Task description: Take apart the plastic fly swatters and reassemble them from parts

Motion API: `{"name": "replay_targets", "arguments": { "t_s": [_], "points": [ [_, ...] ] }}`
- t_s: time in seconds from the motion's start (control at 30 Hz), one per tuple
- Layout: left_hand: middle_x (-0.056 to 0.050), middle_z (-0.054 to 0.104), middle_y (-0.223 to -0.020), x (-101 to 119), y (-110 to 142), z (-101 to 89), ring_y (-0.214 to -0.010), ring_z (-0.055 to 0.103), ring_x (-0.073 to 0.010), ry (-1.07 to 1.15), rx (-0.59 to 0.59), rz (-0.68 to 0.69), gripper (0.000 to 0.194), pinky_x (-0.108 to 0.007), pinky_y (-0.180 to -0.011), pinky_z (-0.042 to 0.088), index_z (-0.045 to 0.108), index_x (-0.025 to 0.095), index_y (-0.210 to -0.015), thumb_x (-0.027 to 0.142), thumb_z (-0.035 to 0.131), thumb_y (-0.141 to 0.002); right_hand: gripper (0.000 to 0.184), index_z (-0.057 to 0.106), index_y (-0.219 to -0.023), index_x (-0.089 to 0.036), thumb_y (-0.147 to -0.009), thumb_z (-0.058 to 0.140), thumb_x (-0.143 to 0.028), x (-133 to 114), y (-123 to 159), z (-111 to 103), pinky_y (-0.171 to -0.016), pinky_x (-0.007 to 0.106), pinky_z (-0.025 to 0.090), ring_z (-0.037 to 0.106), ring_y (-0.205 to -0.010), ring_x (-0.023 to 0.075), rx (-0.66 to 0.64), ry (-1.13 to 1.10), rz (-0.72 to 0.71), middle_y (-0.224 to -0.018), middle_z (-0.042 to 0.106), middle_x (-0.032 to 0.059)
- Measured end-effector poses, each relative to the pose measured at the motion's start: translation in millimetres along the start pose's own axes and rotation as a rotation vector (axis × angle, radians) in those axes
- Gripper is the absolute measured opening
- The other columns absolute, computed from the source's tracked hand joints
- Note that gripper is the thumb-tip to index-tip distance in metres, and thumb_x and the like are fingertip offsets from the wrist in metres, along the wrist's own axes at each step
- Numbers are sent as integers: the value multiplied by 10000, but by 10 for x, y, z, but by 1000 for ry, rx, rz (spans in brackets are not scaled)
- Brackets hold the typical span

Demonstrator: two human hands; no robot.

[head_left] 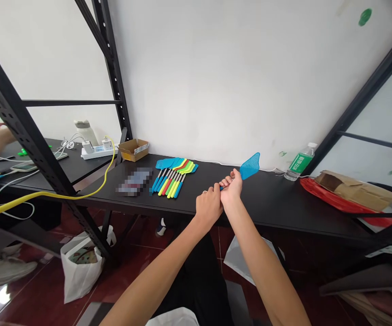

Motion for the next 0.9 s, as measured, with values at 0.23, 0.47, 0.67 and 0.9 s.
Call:
{"name": "replay_targets", "arguments": {
  "t_s": [0.23,0.47,0.67,0.9],
  "points": [
    [-135,702,-895,-142,0,18,-846,693,-304,76,-61,-65,183,-341,-681,454,603,196,-981,300,461,-932,483,343,-734,-251,-842,593,-650,29,2,-19,-322,220,163,99,-357,70,-68,86,-10,-449,115,-152],
    [-12,511,-579,-269,4,-20,-623,576,-180,440,-150,41,250,-276,-572,329,435,201,-569,220,545,-793,497,397,-774,-245,-825,616,-689,105,168,79,-322,200,139,83,-355,62,-235,93,54,-442,116,-160],
    [87,247,-484,-285,147,-71,-418,218,-58,941,-483,-49,319,-241,-424,199,327,213,-568,247,590,-747,437,385,-751,-241,-860,644,-576,99,368,196,-326,193,114,43,-370,62,-337,90,122,-426,110,-159],
    [119,208,-447,-200,454,-153,-382,123,-26,1314,-914,-284,541,-187,-345,77,219,231,-597,320,739,-717,472,309,-730,-252,-901,573,-603,7,627,269,-330,178,89,-25,-400,67,-544,86,214,-433,74,-155]
  ]
}}
Point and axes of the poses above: each hand's wrist, its own y-axis away from the middle knuckle, its own z-axis out of the palm, x = y × z, the point moved 6 cm from there along -y, towards the middle knuckle
